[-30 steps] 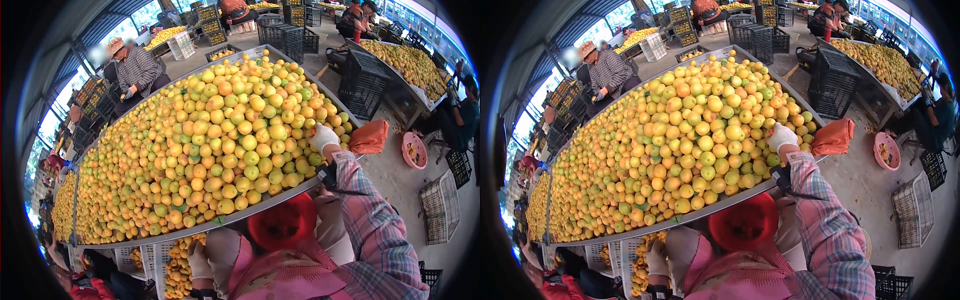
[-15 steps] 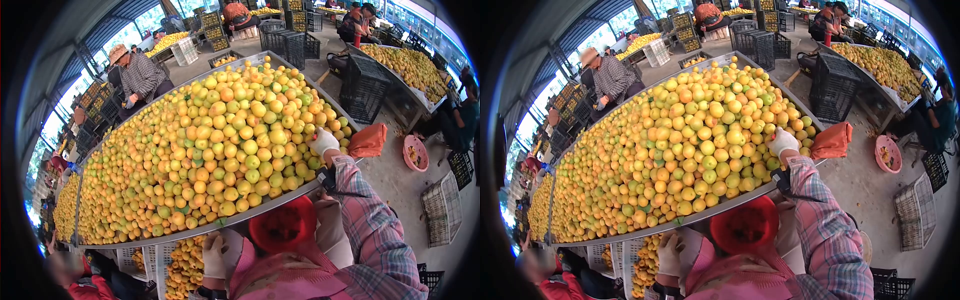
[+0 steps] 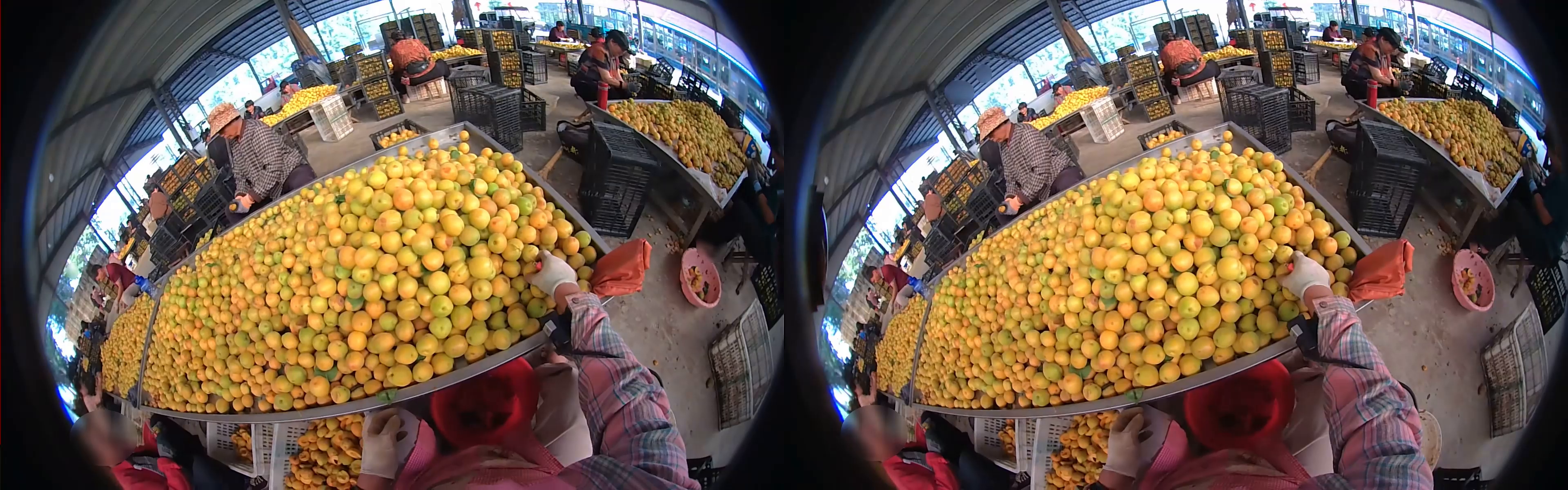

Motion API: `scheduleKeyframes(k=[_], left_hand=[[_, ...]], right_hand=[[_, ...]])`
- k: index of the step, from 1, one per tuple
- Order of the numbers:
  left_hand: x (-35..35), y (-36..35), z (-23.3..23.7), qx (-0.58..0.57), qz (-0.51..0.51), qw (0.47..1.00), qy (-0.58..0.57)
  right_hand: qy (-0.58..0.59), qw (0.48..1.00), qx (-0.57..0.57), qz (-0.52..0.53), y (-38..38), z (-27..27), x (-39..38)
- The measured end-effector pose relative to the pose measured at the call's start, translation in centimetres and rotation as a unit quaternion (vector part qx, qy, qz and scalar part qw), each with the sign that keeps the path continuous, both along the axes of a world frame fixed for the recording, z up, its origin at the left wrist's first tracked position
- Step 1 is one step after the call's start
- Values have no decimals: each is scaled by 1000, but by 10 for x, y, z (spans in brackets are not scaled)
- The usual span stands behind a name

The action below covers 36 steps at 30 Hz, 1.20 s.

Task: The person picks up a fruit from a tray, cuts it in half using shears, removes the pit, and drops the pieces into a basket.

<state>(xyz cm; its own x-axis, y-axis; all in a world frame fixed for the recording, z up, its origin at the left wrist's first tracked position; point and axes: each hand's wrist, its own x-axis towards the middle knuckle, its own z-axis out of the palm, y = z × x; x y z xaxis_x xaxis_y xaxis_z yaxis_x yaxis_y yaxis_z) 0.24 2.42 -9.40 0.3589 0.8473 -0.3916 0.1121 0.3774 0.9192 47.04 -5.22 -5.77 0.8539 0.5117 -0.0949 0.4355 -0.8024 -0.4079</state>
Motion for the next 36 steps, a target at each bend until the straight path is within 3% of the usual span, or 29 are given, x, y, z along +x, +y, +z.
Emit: scheduleKeyframes(k=[6, 9, 11, 12, 15, 16, 19, 20, 22, 26, 29, 30, 32, 36], left_hand=[[5, -4, 3, -1, -13, 1000, -7], [5, -5, 7, -6, -12, 1000, -3], [3, -3, 5, 1, -17, 1000, -2], [2, -2, 1, 2, -15, 1000, -9], [5, -5, 11, 16, -23, 1000, -8], [8, -5, 18, 30, -31, 999, 0], [9, 6, 12, 18, -80, 996, -34], [13, 5, 20, 13, -79, 996, -31], [26, 2, 40, -33, -76, 992, -93], [40, 1, 64, -29, -104, 981, -162], [42, -6, 90, 136, -191, 964, -125], [41, -4, 89, 136, -190, 964, -125], [38, -1, 84, 254, -195, 942, -103], [27, -6, 94, 234, -216, 934, -159]], right_hand=[[13, 1000, 7, 4, -2, 5, -5], [10, 996, 85, 3, -8, -5, -8], [-40, 975, 219, -21, -8, -18, -8], [-39, 975, 218, -22, -8, -25, -5], [-8, 907, 419, -45, -9, -20, -16], [-9, 907, 418, -44, -7, -15, -24], [104, 827, 553, -12, -3, 1, -56], [179, 832, 524, -41, -7, 15, -78], [328, 783, 527, -37, -15, 44, -129], [484, 707, 515, 22, -20, 67, -215], [557, 681, 469, 75, -23, 73, -258], [574, 667, 465, 100, -23, 69, -267], [615, 633, 457, 110, -29, 79, -285], [633, 594, 477, 137, -38, 80, -304]])
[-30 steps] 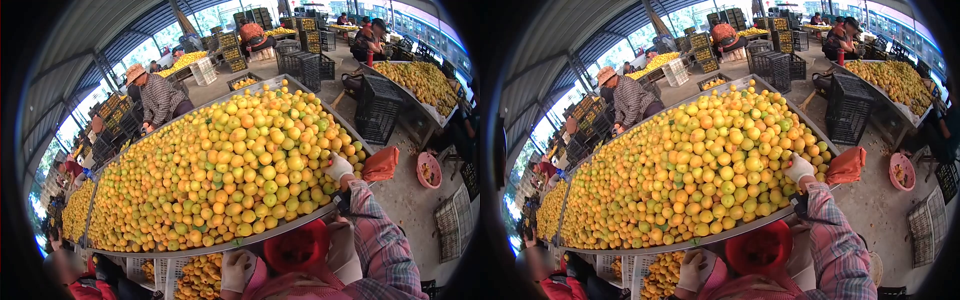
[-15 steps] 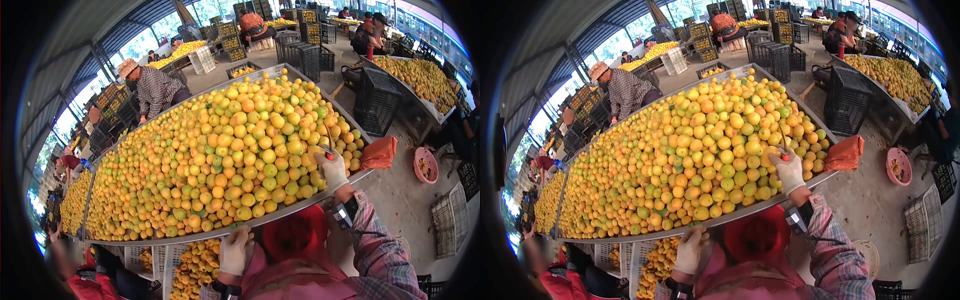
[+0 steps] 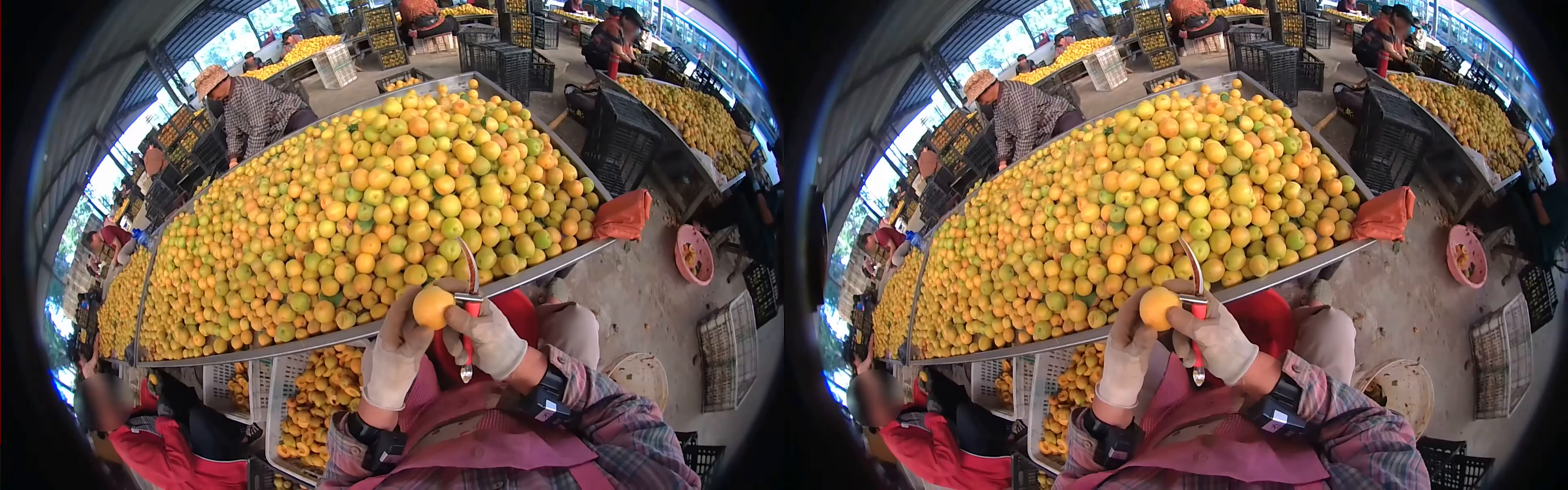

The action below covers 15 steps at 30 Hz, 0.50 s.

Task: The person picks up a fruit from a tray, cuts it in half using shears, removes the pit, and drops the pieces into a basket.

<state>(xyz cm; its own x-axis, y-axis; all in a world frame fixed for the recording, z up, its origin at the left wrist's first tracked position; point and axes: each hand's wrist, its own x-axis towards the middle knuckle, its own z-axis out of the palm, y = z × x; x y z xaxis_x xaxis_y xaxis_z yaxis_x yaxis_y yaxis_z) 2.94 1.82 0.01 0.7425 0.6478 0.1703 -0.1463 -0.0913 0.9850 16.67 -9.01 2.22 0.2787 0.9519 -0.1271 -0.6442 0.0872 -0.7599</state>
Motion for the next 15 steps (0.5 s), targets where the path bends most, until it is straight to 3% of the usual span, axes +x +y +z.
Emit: scheduleKeyframes(k=[2, 4, 9, 11, 12, 14, 15], left_hand=[[-5, -7, 3, 20, -8, 1000, 19], [-6, -14, 5, -86, -23, 996, -30], [-12, -17, 5, -112, -41, 991, -63], [-13, -17, -5, -182, -67, 968, -158], [-15, -16, -4, -183, -64, 968, -157], [-17, -13, 0, -278, -101, 937, -186], [-16, -12, 2, -324, -127, 915, -203]], right_hand=[[-39, 999, 9, 3, -3, 2, -9], [-44, 999, 25, -6, -5, 1, -17], [-95, 995, 23, 12, -14, 12, -18], [-138, 990, 30, -8, -20, 15, -18], [-136, 990, 29, -5, -22, 13, -16], [-234, 969, 74, -13, -23, 7, -9], [-229, 970, 77, 6, -27, 16, -7]])
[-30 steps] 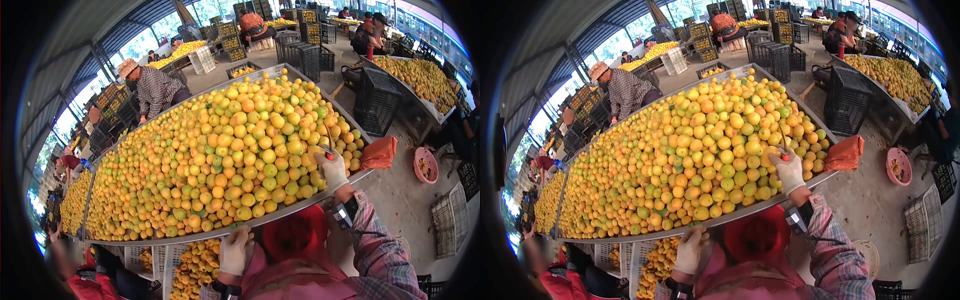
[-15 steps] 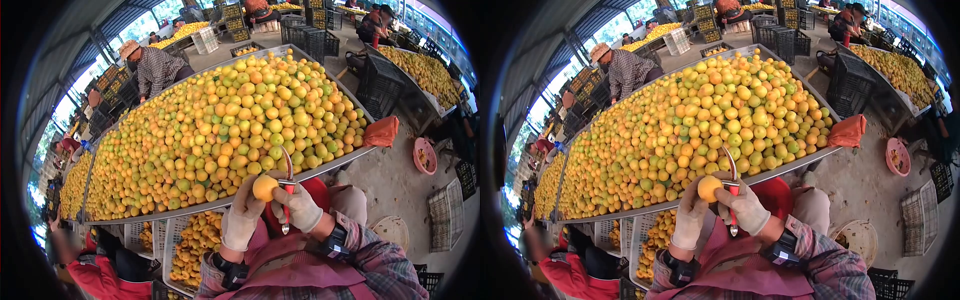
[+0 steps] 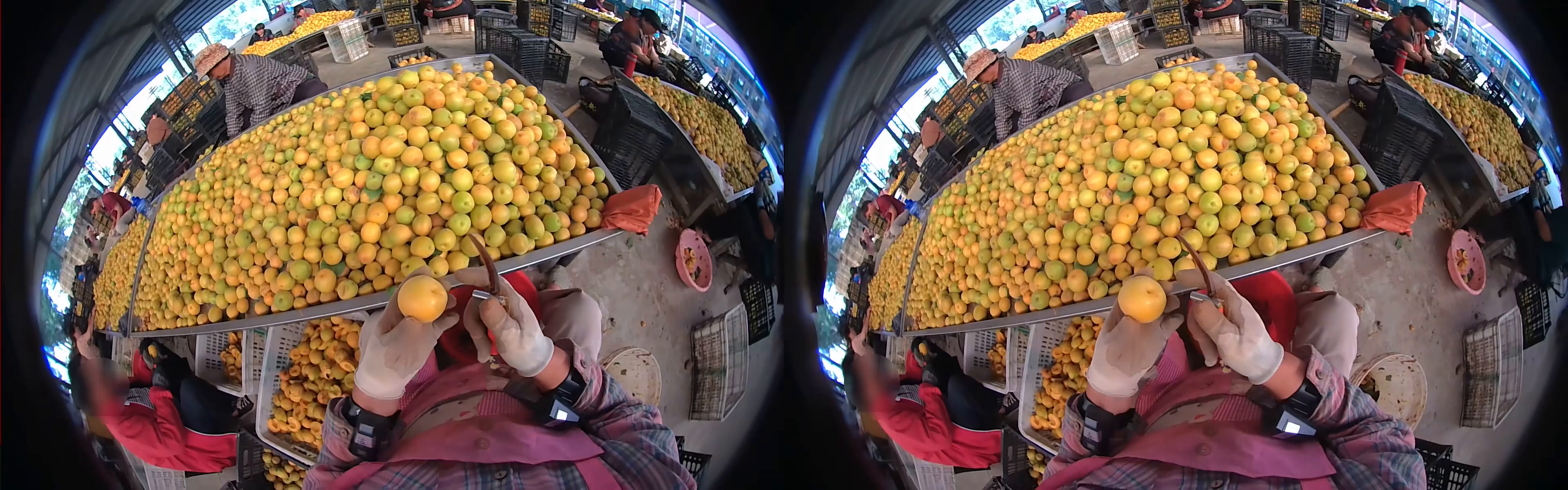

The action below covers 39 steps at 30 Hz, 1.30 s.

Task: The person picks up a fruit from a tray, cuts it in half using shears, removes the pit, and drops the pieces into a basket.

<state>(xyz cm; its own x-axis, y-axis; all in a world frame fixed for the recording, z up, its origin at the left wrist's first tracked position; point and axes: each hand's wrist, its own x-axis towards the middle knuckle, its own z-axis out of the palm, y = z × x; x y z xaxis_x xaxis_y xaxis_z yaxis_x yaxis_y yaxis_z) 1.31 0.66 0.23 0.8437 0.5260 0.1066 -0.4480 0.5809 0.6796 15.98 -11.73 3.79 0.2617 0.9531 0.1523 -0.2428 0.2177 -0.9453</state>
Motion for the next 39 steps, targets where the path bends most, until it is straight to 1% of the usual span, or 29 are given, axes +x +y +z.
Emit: scheduleKeyframes(k=[1, 3, 7, 8, 9, 10, 11, 12, 13, 14, 15, 16, 18, 19, 21, 22, 23, 24, 25, 27, 28, 30, 31, 32, 33, 34, 36, 38, 39], left_hand=[[-2, 3, -4, -1, 1, 1000, 1], [-4, 12, -14, -53, -64, 997, -8], [-5, 0, -17, -31, -32, 999, -20], [-6, -1, -20, 136, 13, 984, 117], [-7, -1, -23, 297, 58, 921, 247], [-7, -2, -24, 296, 58, 921, 248], [-6, -3, -25, 134, 28, 981, 138], [-5, -4, -26, -32, -3, 999, 21], [-5, -4, -24, -33, -2, 999, 21], [-4, -4, -19, 94, 19, 989, 117], [-4, -4, -16, 218, 39, 952, 210], [-4, -4, -15, 217, 39, 952, 210], [-3, -4, -13, 161, 12, 974, 161], [-1, -6, -12, 160, 12, 974, 161], [2, -9, -8, 233, 56, 957, 161], [2, -10, -6, 232, 56, 958, 161], [1, -11, -5, 128, 27, 984, 120], [0, -11, -5, 23, -2, 997, 76], [0, -11, -5, 21, -2, 997, 77], [-3, -9, -5, 195, 9, 974, 113], [-5, -7, -1, 193, 10, 975, 113], [-7, -5, 14, 269, -25, 943, 196], [-7, -7, 18, 267, -24, 943, 197], [-6, -10, 20, 227, -30, 956, 181], [-4, -12, 21, 188, -36, 968, 164], [-1, -16, 17, 188, -34, 968, 164], [4, -24, 6, 94, -7, 993, 77], [4, -24, 11, 109, 1, 990, 95], [3, -24, 15, 123, 9, 986, 114]], right_hand=[[1, 1000, -1, 1, -2, 0, 1], [-16, 999, -42, 24, -6, -1, 2], [-59, 997, -23, 50, -7, -3, 2], [-85, 996, -4, 37, -6, -5, -1], [-111, 993, 16, 23, -5, -6, -3], [-104, 994, -12, 36, -7, -1, -3], [-103, 994, -12, 37, -7, -6, -3], [-179, 984, 16, 2, -5, -15, -4], [-253, 966, 45, -34, -4, -21, -4], [-253, 966, 44, -33, -5, -22, -5], [-284, 958, 24, -42, -7, -23, -4], [-314, 948, 3, -51, -8, -24, -4], [-326, 944, -13, -52, -10, -24, -4], [-338, 939, -28, -54, -11, -24, -4], [-360, 930, -24, -72, -11, -25, -6], [-381, 920, -20, -90, -11, -25, -7], [-382, 920, -21, -89, -12, -23, -7], [-391, 916, -45, -77, -14, -18, -7], [-399, 912, -70, -64, -16, -14, -7], [-418, 902, -94, -59, -19, -9, -8], [-436, 891, -118, -55, -19, -8, -8], [-440, 890, -103, -65, -19, -10, -6], [-443, 889, -88, -76, -19, -11, -7], [-444, 889, -88, -74, -19, -13, -7], [-440, 892, -60, -86, -18, -14, -6], [-435, 894, -33, -99, -18, -16, -7], [-448, 885, -10, -123, -18, -20, -8], [-460, 876, 11, -145, -19, -17, -6], [-457, 883, -18, -108, -22, -8, -4]])
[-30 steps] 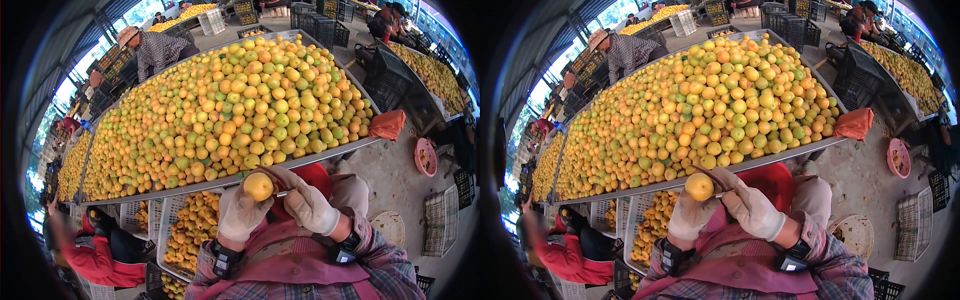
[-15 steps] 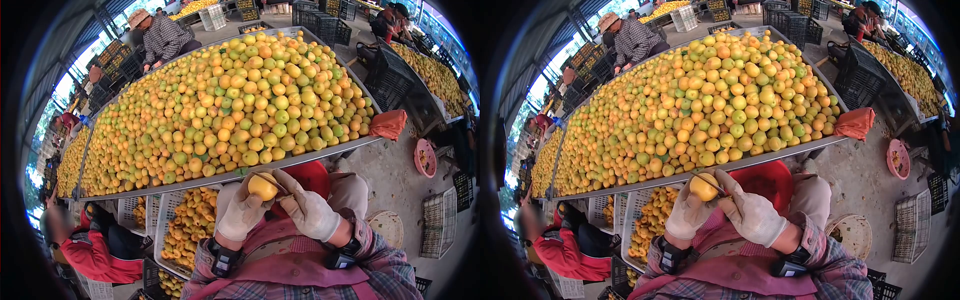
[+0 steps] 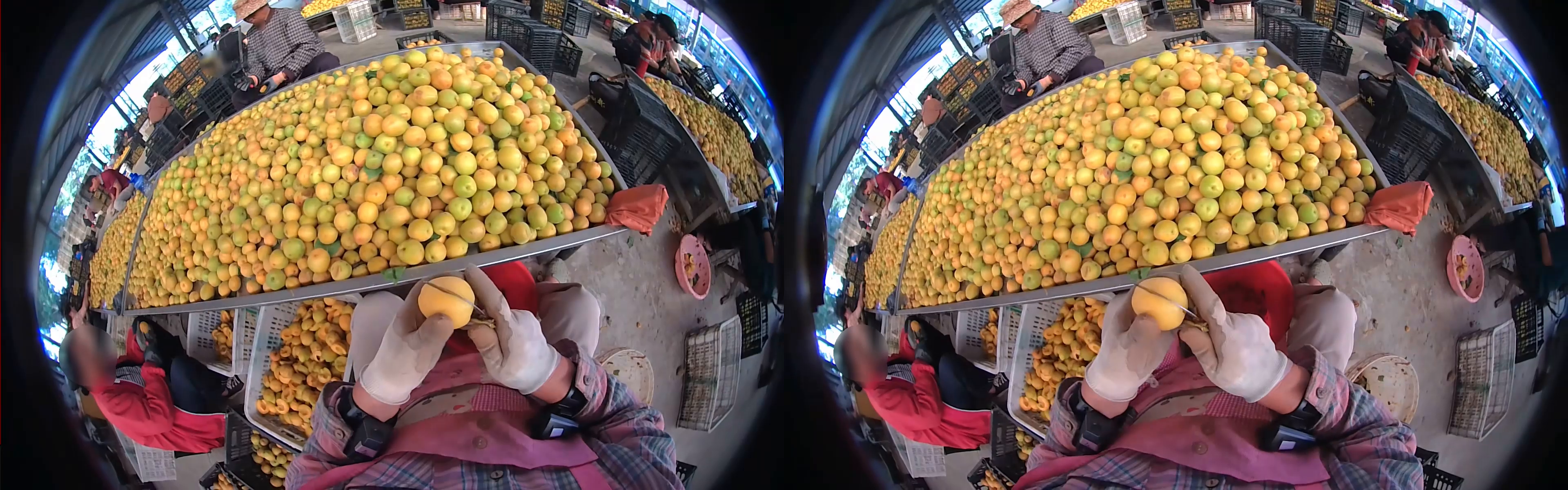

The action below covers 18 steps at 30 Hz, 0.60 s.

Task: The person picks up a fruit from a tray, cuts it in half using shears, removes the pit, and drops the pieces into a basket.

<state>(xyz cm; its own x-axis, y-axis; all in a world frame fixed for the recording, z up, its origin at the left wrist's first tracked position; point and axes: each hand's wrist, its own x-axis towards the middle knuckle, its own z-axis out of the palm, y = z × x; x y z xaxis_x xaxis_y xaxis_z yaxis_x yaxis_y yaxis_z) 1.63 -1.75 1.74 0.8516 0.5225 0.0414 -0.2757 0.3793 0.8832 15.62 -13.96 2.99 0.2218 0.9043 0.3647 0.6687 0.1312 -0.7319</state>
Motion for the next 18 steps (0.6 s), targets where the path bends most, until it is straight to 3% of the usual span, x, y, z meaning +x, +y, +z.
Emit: scheduleKeyframes(k=[1, 3, 7, 9, 13, 15, 16, 18], left_hand=[[-1, 2, 7, -1, 2, 1000, 0], [-4, 10, 21, 230, -10, 967, 110], [-1, 11, 20, 282, -18, 948, 146], [6, 1, 4, 39, -10, 999, 9], [6, -14, 8, -82, 38, 994, 53], [5, -6, 21, 170, 51, 976, 122], [4, -3, 27, 170, 50, 977, 123], [5, 2, 34, 384, 34, 902, 196]], right_hand=[[9, 999, -42, 20, -1, 5, 3], [-9, 1000, -18, 23, 1, -2, 8], [-39, 999, -15, 17, 2, -7, 10], [-37, 999, 23, 6, 7, -15, 8], [-25, 998, 62, -1, 7, -15, 8], [-28, 998, 55, 6, 3, -15, 11], [-31, 998, 48, 12, 2, -15, 12], [-22, 999, 45, 15, 3, -14, 14]])
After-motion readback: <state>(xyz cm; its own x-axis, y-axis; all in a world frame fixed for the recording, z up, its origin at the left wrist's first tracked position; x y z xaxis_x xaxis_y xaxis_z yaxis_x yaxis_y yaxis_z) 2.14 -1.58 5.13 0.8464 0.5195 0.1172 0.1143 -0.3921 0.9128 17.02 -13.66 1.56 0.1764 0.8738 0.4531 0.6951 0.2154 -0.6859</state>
